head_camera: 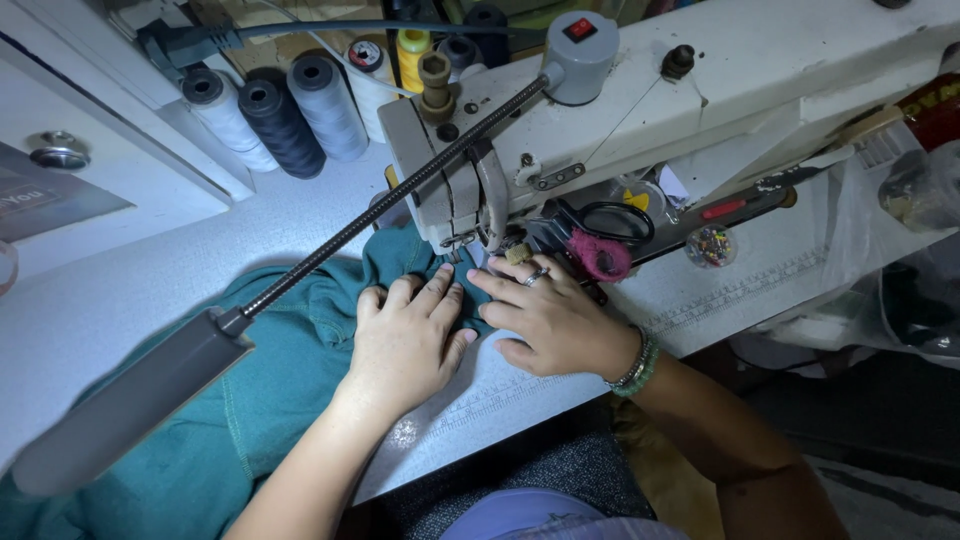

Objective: Trimming loose threads from a green garment using scissors and positioning it on an industrial sewing machine.

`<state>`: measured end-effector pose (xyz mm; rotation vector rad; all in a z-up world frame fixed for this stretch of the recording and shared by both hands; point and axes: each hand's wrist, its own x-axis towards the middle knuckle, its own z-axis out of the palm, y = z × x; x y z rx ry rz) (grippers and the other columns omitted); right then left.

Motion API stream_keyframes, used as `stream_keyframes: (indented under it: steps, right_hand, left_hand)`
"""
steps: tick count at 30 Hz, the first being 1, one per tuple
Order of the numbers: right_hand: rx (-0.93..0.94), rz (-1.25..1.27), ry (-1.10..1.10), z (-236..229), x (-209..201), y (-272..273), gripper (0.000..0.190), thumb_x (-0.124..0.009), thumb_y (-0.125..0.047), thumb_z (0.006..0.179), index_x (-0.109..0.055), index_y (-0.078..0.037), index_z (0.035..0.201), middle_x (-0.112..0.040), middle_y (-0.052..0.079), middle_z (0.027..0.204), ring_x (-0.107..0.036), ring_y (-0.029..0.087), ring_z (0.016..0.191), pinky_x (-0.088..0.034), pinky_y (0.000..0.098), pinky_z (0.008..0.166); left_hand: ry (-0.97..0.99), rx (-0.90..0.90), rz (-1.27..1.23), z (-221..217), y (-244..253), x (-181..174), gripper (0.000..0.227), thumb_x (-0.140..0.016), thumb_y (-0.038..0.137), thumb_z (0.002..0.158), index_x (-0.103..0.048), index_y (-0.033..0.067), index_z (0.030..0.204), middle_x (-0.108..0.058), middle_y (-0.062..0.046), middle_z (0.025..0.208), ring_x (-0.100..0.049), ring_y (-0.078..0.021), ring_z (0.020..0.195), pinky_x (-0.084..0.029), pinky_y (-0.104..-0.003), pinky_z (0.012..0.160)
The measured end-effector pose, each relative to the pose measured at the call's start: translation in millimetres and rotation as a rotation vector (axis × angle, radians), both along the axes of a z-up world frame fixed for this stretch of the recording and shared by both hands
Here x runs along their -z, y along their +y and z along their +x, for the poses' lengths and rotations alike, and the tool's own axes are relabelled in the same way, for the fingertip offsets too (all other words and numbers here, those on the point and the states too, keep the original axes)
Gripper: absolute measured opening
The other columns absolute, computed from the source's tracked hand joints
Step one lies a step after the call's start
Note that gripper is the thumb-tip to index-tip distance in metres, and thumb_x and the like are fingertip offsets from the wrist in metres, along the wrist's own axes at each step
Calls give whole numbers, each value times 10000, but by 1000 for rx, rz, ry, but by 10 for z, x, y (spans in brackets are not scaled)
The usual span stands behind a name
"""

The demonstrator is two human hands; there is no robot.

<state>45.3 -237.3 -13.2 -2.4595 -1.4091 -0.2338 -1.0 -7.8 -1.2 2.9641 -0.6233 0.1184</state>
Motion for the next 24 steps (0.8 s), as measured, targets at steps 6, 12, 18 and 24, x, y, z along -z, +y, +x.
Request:
stream_keyframes:
  steps: [6,12,18,24]
  right_hand:
    - [13,22,-74,-14,50,-10,351,-581,-383,875,-652,-159,1136,-603,101,1425,-521,326,1354,-353,552,1052]
    - [13,58,-103,-36,30,12,349,-580,-380,891,-662,-133,1123,-639,92,1372,-551,322,1318,-366,547,1045]
    - [9,80,-108,-28,41,16,361,-569,-387,890,-669,-133,1126,-647,82,1367,-561,315,1309,-376,544,1038]
    - [14,74,-101,0,59,22,365,-574,-371,882,-665,-129,1141,-644,85,1369,-559,323,1307,-374,540,1027]
  left_hand:
    - [17,-14,19,28,12,-2,538,-450,545,979,-629,193,1345,-577,-45,1463,-510,-275,1230,-324,-504,935]
    - [36,-6,14,35,24,-10,527,-458,533,977,-613,196,1350,-573,-48,1463,-506,-277,1232,-318,-512,952]
    - [34,-6,33,39,33,-10,519,-451,546,976,-606,218,1348,-566,-37,1464,-498,-268,1244,-313,-517,975]
    - [64,-14,30,83,52,2,523,-444,557,978,-607,222,1346,-556,-33,1473,-488,-258,1262,-303,-519,995]
